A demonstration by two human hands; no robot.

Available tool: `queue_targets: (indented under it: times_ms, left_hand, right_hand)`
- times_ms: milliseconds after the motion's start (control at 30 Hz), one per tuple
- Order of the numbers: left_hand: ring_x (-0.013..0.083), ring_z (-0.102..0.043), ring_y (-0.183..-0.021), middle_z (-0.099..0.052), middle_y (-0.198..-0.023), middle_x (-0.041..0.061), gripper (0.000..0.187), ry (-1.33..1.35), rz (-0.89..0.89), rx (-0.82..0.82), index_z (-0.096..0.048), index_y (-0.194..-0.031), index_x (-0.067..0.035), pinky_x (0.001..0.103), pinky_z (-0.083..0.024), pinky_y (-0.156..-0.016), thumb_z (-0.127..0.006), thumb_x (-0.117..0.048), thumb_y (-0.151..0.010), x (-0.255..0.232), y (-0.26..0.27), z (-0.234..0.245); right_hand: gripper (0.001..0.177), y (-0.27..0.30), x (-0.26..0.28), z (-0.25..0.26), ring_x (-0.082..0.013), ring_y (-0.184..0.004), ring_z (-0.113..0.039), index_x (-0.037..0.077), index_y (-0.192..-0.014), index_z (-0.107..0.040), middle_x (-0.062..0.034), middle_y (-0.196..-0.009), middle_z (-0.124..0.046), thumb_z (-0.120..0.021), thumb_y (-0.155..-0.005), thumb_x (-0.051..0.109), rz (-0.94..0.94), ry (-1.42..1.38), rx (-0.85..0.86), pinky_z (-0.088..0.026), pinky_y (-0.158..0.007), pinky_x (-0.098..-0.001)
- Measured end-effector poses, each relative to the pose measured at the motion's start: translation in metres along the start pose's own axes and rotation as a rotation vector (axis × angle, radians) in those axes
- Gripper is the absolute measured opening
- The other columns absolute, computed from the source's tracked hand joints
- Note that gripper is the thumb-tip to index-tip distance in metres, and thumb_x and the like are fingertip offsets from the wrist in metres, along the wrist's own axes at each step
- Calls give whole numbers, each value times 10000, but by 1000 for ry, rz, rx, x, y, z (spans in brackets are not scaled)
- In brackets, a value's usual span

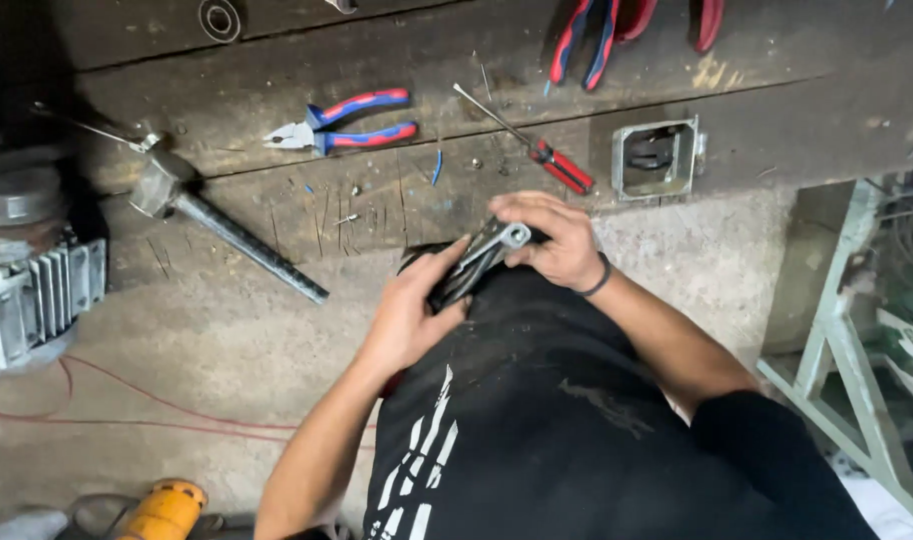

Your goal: The person works on a small metal electrical component, using a screwdriver to tighten screws and pliers to manipulate parts. They then move to a larger electric motor, using pliers to adjust wires and components on the motor's body.

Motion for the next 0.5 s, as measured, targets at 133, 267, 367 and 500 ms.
queue_targets:
  times_ms: [133,267,367,500]
  left_hand:
    - [452,-663,-1031,-685,-1062,182,696,-2,-10,-27,-561,-1464,-142,532,-552,-842,-770,-201,-802,-7,-3,10]
    - [434,-674,-1010,-692,-1048,166,709,-34,-8,-5,-567,-1458,-155,531,-558,-838,-786,-204,-785,-10,10,8]
    - [435,-676,-1015,-701,-1069,165,718,-39,-26,8,-584,-1448,-162,528,-556,-865,-798,-197,-763,-18,13,10]
    - [528,-644,-1083,-693,-1141,280,684,100,14,-98,-571,-1439,-75,589,-535,-888,-771,-133,-788,17,-14,-1]
  right_hand:
    - [552,-2,-4,-1,-465,-1021,-723,-87,-1111,-739,-253,-1086,-749,-817,-856,396,27,-13,2,-584,-851,-553]
    - [546,3,14,0,-491,-1014,-720,-97,-1096,-735,-262,-1079,-749,-835,-844,378,41,-4,-5,-581,-857,-591]
    - [576,24,10,7,-518,-1011,-707,-80,-1105,-738,-277,-1089,-743,-872,-799,390,108,17,9,-575,-865,-622]
    - [476,-10,-14,-8,-478,-1043,-700,-74,-1219,-693,-268,-1096,-730,-762,-968,324,-40,63,-43,-578,-794,-570]
Point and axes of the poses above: each hand's wrist, its own y-axis away from the middle knuckle, its own z-axis out of the back of the hand, x = y × z, the point moved 9 cm from there along -y, towards the middle knuckle
